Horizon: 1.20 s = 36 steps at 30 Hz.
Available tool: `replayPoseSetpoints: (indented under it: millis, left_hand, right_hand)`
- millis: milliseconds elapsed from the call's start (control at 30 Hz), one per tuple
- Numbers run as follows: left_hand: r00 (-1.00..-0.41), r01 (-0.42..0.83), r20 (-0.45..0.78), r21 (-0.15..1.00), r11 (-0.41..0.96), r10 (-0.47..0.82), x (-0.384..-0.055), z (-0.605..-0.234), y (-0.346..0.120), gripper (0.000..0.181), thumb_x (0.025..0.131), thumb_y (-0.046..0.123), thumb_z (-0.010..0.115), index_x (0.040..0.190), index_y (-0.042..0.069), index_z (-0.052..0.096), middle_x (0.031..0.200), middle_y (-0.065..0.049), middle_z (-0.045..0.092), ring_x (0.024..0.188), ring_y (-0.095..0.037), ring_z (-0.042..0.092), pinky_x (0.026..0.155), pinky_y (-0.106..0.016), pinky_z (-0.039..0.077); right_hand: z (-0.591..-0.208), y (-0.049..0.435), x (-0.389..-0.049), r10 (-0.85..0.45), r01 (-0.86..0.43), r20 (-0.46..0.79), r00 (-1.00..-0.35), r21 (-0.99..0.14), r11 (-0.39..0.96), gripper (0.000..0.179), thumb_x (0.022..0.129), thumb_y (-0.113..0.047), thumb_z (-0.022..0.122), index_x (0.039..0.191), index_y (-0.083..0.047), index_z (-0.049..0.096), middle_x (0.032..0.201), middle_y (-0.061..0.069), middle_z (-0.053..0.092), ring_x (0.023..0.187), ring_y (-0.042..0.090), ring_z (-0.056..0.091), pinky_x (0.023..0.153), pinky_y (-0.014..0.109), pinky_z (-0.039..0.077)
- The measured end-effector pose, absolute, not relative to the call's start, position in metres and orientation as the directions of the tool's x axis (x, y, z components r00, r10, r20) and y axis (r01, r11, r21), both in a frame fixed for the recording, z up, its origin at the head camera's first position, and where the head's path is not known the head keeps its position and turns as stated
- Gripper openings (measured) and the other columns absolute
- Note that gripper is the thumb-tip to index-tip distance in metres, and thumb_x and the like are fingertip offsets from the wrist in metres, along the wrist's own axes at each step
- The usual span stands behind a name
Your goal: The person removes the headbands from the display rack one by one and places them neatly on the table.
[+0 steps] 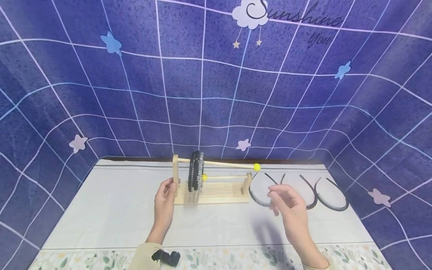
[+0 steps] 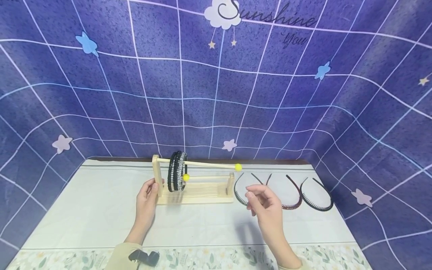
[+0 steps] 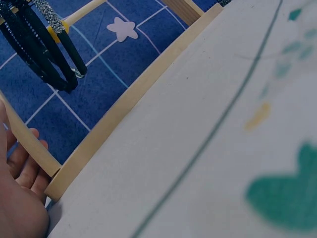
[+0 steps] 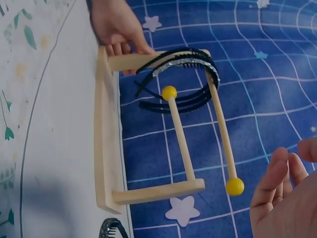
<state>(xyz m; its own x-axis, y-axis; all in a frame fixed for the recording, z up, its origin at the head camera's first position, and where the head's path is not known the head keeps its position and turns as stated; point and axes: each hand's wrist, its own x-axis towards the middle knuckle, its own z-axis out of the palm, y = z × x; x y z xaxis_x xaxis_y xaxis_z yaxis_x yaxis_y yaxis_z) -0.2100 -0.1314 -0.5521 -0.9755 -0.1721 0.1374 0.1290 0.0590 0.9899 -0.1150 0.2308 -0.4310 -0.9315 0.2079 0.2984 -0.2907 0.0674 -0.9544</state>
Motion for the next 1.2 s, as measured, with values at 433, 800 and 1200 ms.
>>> replayPoseSetpoints:
  millis: [433, 800, 1200]
  left_hand:
    - [-0.972, 0.138, 0.147, 0.988, 0.064, -0.181, -0.211, -0.554, -0.132, 0.054, 0.120, 0.043, 0.051, 0.156, 0.003, 0.052, 0.155, -0.019, 0.064, 0.151, -0.028, 0.056, 0.115, -0.009, 0.045]
    - [-0.970, 0.138, 0.146, 0.989, 0.054, -0.193, -0.212, -0.554, -0.130, 0.052, 0.119, 0.042, 0.053, 0.154, 0.004, 0.055, 0.152, -0.016, 0.067, 0.147, -0.025, 0.060, 0.114, -0.010, 0.047]
    - [-0.971, 0.134, 0.142, 0.990, 0.055, -0.192, -0.211, -0.554, -0.132, 0.053, 0.119, 0.042, 0.053, 0.155, 0.004, 0.054, 0.153, -0.018, 0.066, 0.148, -0.028, 0.059, 0.114, -0.009, 0.047]
  right_hand:
    - [-0.432, 0.190, -0.125, 0.159, -0.230, 0.255, -0.954, -0.960, 0.162, 0.015, 0.102, 0.000, 0.077, 0.117, 0.002, 0.075, 0.096, -0.002, 0.073, 0.071, 0.013, 0.068, 0.056, 0.021, 0.055]
    - [-0.438, 0.164, -0.138, 0.036, -0.221, 0.224, -0.974, -0.972, 0.075, 0.025, 0.099, -0.001, 0.079, 0.122, 0.004, 0.073, 0.098, 0.002, 0.071, 0.076, 0.013, 0.068, 0.057, 0.018, 0.052]
    - [-0.443, 0.132, -0.153, -0.012, -0.146, 0.146, -0.989, -0.989, -0.014, 0.031, 0.096, 0.001, 0.082, 0.126, 0.003, 0.074, 0.106, 0.010, 0.075, 0.074, 0.011, 0.069, 0.053, 0.016, 0.045]
